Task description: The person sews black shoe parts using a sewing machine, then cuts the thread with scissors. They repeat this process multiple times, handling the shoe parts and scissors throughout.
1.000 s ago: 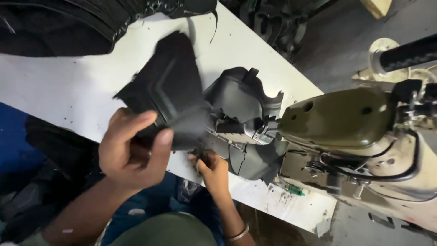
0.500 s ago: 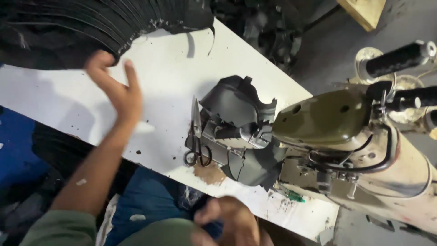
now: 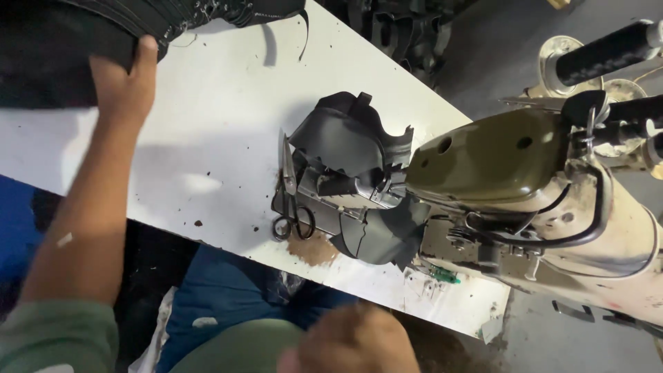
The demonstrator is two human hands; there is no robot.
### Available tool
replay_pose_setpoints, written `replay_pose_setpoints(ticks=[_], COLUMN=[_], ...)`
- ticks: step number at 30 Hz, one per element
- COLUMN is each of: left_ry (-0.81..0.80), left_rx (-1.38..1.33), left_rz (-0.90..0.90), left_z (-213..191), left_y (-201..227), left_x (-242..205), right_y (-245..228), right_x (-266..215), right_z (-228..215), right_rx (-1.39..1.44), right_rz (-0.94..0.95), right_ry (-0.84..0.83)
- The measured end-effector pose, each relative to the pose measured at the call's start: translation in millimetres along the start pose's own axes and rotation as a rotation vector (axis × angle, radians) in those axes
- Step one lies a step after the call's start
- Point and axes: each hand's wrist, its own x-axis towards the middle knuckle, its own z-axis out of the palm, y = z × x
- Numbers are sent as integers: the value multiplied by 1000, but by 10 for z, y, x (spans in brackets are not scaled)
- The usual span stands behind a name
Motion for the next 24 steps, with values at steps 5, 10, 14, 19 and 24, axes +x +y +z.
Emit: replay_pose_setpoints(ticks=[5, 10, 14, 19, 24], left_ry=[74, -369, -446, -478, -373], left_rx=[217, 268, -127, -457, -426], left_rz=[86, -424, -513, -610, -689], left_z=[268, 503, 651, 788, 832], left_y=[1078, 2002, 2522, 2817, 2892], left_x=[-1002, -1980, -2251, -2361, -2488], right_y=[331, 1111, 1241, 1112, 1177], right_x=[67, -747, -1198, -1297, -1513], right_z=[446, 1049, 1221, 1155, 996], right_rx=[-102, 424, 882, 1063, 1055], right_rz=[157, 954, 948, 634, 587], right_ry=[-58, 32, 354, 731, 899])
